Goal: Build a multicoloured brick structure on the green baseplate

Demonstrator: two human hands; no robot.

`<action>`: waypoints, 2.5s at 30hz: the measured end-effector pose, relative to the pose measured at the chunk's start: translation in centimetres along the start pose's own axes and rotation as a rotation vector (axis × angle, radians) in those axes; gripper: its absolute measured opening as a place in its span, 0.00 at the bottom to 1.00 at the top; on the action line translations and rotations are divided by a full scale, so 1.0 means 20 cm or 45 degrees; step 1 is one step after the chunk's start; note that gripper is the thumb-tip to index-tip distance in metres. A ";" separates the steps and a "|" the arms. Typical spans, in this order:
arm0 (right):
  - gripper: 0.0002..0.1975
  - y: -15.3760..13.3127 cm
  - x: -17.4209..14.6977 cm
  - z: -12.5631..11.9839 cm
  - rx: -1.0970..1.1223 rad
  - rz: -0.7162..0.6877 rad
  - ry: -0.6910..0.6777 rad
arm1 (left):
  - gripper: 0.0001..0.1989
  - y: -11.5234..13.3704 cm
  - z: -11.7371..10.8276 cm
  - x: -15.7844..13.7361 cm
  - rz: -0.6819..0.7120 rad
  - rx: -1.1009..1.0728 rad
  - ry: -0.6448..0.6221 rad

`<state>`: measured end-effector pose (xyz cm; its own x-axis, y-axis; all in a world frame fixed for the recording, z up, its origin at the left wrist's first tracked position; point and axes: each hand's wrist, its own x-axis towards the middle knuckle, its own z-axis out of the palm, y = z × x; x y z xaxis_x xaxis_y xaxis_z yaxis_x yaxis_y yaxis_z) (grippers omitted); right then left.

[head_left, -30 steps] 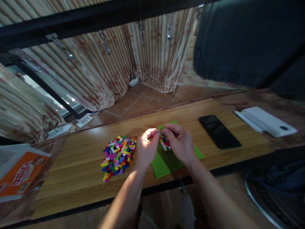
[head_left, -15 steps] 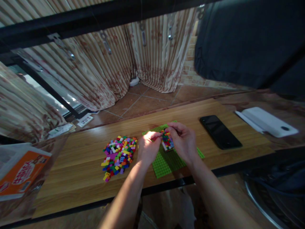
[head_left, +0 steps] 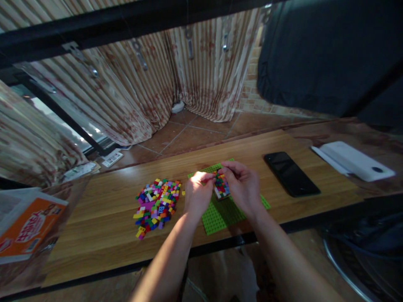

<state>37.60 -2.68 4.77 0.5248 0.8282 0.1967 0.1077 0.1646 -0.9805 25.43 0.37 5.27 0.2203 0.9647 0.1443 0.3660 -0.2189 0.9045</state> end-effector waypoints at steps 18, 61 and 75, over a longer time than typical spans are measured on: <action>0.08 -0.02 -0.01 0.00 -0.084 -0.024 -0.020 | 0.08 0.01 0.00 0.01 0.019 0.057 -0.054; 0.13 -0.02 0.06 -0.08 -1.058 0.108 0.057 | 0.09 -0.11 0.08 0.06 -0.156 -0.064 -0.071; 0.17 0.01 0.07 -0.12 -0.998 0.116 0.010 | 0.08 -0.04 -0.27 0.07 -0.102 0.218 -0.138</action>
<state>40.36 -2.76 4.88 0.5657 0.8161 0.1185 0.6264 -0.3317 -0.7054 20.57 2.68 6.99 0.2771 0.9606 0.0225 0.5323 -0.1730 0.8287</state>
